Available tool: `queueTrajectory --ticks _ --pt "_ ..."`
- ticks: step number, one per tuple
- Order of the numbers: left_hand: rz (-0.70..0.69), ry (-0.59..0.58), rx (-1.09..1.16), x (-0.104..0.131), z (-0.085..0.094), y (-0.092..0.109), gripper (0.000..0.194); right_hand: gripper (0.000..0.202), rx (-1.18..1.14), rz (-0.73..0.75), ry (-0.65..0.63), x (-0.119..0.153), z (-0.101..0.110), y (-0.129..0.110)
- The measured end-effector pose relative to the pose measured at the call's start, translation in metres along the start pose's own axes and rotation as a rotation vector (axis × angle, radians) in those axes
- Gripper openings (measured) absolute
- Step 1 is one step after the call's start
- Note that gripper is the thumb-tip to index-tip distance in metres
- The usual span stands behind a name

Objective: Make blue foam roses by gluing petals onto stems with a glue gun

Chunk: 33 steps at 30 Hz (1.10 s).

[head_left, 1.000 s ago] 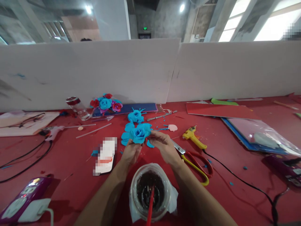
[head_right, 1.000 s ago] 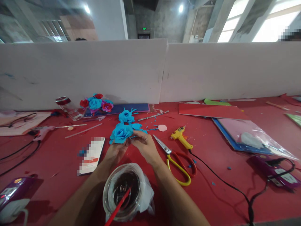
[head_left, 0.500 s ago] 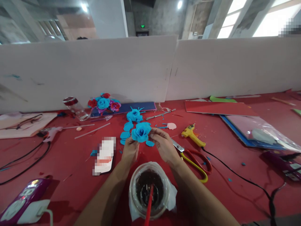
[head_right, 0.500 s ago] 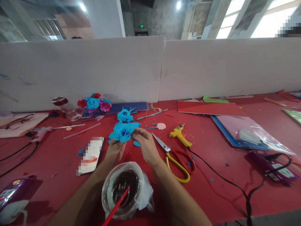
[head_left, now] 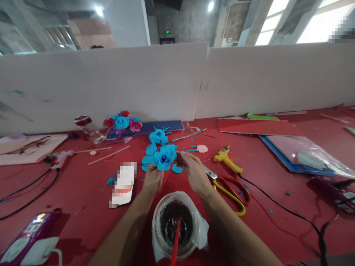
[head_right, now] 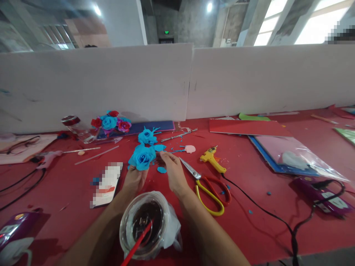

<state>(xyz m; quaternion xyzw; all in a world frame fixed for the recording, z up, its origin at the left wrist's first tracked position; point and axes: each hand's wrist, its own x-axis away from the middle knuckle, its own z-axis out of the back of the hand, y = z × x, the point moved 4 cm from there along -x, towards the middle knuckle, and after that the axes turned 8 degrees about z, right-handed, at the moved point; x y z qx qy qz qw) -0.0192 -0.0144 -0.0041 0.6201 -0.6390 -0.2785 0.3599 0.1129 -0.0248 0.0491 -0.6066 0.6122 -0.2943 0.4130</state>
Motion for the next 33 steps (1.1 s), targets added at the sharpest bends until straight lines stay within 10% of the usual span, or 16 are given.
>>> queueTrajectory --ticks 8,20,33 --pt "-0.134 0.006 -0.068 0.002 0.001 0.004 0.021 0.054 -0.038 -0.026 -0.079 -0.002 0.000 -0.007" --pt "-0.159 -0.068 -0.090 0.000 -0.001 0.001 0.018 0.040 -0.152 -0.063 0.017 -0.004 0.006 -0.005" --pt "0.179 -0.099 0.129 0.006 -0.007 -0.002 0.016 0.020 0.147 0.098 0.012 -0.006 0.007 0.007"
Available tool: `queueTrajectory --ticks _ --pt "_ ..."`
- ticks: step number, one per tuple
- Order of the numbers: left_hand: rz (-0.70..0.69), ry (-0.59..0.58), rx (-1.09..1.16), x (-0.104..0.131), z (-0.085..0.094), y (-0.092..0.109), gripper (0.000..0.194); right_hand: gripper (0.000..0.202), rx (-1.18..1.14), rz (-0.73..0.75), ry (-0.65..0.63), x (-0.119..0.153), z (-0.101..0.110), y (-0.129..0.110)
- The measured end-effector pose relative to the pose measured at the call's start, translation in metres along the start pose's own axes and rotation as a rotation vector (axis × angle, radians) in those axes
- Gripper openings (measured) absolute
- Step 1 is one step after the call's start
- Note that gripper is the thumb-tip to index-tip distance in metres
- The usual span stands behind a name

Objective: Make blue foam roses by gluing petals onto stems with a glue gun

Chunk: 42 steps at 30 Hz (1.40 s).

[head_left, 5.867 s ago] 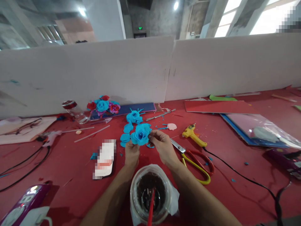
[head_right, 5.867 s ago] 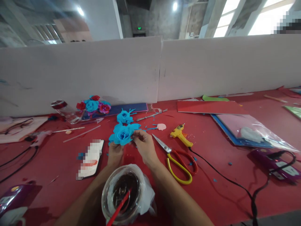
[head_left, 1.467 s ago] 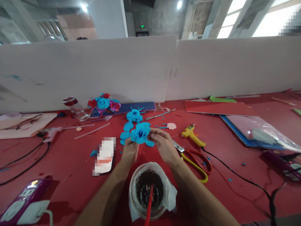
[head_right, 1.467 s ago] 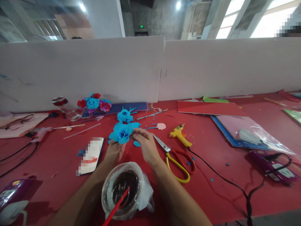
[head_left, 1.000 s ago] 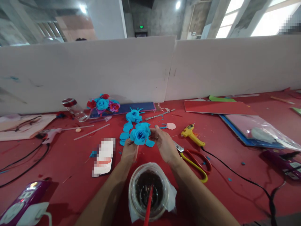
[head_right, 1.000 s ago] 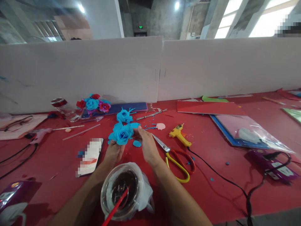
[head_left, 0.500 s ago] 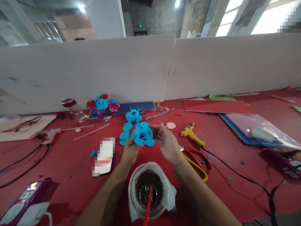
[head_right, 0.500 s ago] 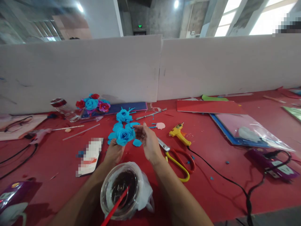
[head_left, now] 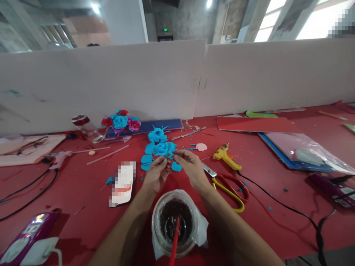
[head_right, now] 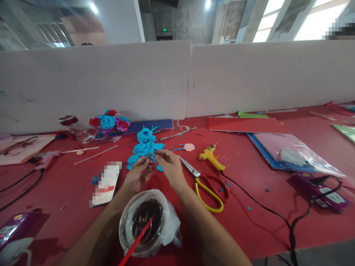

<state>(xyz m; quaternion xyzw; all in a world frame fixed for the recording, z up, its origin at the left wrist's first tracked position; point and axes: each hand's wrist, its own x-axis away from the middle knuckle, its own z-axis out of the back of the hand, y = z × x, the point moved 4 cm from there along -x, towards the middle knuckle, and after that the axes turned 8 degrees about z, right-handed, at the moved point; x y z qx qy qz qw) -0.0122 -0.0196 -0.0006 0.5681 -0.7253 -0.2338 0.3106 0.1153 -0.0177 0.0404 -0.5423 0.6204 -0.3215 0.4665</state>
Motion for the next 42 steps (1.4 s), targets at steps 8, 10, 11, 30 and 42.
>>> queueTrajectory --ticks 8,10,11,30,42 --pt "0.023 0.018 -0.028 0.003 -0.007 -0.007 0.022 0.012 0.162 0.114 -0.051 0.000 -0.002 -0.003" --pt "0.004 0.023 -0.060 0.002 -0.005 -0.008 0.020 0.012 0.205 0.140 -0.060 0.001 -0.003 -0.006" --pt "-0.009 0.026 -0.076 0.002 -0.004 -0.008 0.018 0.011 0.229 0.152 -0.066 0.001 -0.003 -0.008" --pt "-0.045 0.029 -0.144 0.001 -0.004 -0.009 0.025 0.009 0.394 0.199 -0.087 0.000 0.002 -0.003" --pt "-0.056 -0.024 -0.161 0.002 -0.007 -0.012 0.028 0.021 0.439 0.185 -0.029 0.002 0.002 0.000"
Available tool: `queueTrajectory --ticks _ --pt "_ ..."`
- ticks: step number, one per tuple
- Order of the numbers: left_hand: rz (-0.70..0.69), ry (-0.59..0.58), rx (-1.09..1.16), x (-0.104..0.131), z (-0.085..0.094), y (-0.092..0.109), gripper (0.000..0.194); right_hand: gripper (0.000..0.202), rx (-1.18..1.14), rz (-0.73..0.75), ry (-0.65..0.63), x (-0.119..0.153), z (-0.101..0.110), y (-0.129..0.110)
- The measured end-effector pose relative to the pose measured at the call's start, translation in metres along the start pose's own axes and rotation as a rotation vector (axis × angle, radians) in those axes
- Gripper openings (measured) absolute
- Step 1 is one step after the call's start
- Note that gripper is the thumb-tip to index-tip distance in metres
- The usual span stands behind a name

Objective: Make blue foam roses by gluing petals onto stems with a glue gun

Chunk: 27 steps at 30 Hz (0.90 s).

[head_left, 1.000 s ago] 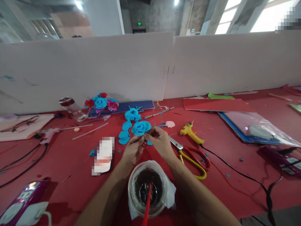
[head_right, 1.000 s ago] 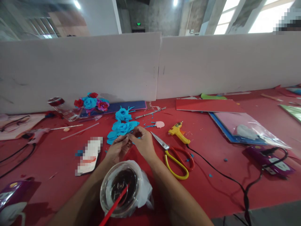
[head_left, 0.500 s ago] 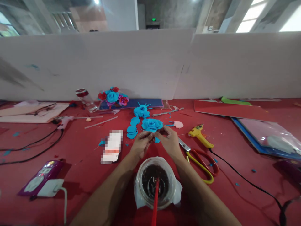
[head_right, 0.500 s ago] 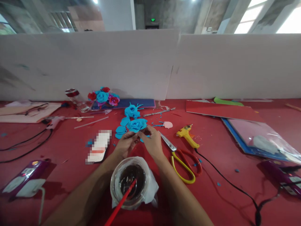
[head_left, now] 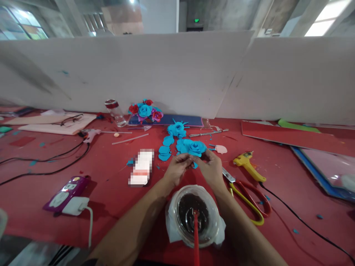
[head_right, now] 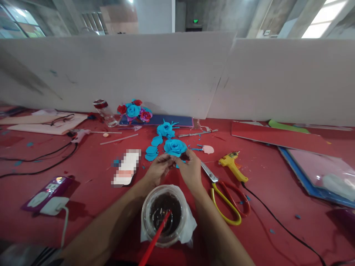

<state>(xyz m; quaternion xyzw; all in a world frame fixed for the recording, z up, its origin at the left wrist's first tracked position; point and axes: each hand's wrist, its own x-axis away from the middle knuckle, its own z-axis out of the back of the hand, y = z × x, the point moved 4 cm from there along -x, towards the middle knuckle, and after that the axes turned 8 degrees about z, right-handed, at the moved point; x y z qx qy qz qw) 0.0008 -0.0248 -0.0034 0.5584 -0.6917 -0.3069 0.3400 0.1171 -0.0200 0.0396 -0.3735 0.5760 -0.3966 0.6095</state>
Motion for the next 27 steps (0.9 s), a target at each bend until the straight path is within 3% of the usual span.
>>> queueTrajectory --ticks 11,19,27 --pt "-0.013 0.014 0.044 -0.002 0.000 0.002 0.028 0.017 -0.023 0.000 0.009 0.001 0.001 0.015" --pt "-0.050 0.020 -0.021 -0.001 0.004 0.002 0.025 0.016 0.007 0.071 -0.006 0.001 0.002 0.011" --pt "-0.088 0.028 -0.065 0.001 0.001 0.006 0.025 0.014 0.005 0.041 0.041 0.000 0.003 0.008"
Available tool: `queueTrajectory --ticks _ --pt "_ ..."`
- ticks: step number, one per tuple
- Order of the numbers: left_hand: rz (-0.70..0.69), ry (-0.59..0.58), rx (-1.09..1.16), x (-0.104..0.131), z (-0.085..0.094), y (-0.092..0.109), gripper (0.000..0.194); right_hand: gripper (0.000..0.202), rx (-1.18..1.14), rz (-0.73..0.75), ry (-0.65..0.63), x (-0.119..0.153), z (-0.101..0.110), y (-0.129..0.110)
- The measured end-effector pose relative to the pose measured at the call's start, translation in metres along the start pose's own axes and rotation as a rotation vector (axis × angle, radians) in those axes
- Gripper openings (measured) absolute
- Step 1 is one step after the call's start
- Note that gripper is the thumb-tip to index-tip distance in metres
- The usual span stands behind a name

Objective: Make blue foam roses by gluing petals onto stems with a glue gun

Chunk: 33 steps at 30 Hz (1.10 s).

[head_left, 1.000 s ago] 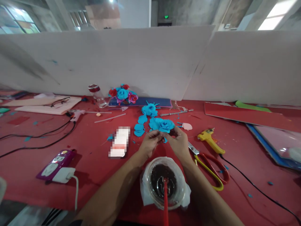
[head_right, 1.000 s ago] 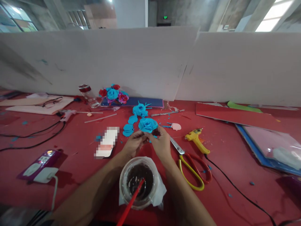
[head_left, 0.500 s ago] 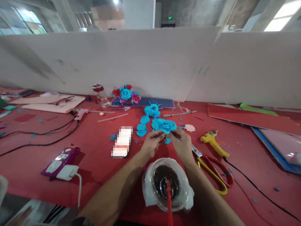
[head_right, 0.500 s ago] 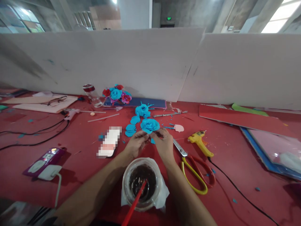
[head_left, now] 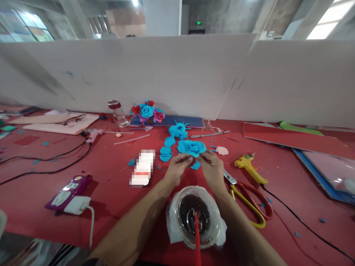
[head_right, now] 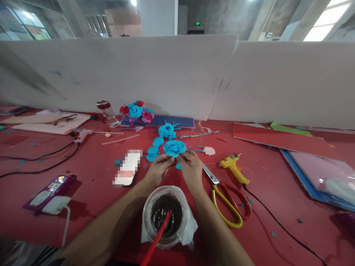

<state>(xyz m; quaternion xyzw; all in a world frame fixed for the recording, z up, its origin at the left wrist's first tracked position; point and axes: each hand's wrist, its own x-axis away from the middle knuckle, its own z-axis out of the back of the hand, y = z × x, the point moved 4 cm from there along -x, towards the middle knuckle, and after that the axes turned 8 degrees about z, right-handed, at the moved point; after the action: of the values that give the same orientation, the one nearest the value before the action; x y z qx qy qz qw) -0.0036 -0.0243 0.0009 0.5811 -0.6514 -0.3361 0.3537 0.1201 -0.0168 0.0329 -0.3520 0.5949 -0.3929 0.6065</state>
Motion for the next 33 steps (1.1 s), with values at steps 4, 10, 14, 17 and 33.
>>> queueTrajectory --ticks 4,10,14,17,33 --pt "-0.067 0.022 -0.105 0.002 0.000 0.007 0.019 0.012 -0.013 0.043 -0.004 0.000 -0.001 -0.007" --pt "-0.137 0.142 -0.121 0.000 0.011 0.014 0.009 0.011 -0.057 0.098 -0.035 0.001 -0.005 -0.014" --pt "-0.151 0.190 -0.090 0.000 0.013 0.015 0.014 0.012 -0.101 0.089 -0.058 0.002 -0.007 -0.017" --pt "-0.182 0.204 -0.101 0.001 0.013 0.017 0.013 0.012 -0.095 0.105 -0.055 0.001 -0.006 -0.018" --pt "-0.261 0.159 -0.114 -0.006 0.021 0.013 0.012 0.031 -0.286 -0.074 -0.076 0.000 -0.002 -0.019"
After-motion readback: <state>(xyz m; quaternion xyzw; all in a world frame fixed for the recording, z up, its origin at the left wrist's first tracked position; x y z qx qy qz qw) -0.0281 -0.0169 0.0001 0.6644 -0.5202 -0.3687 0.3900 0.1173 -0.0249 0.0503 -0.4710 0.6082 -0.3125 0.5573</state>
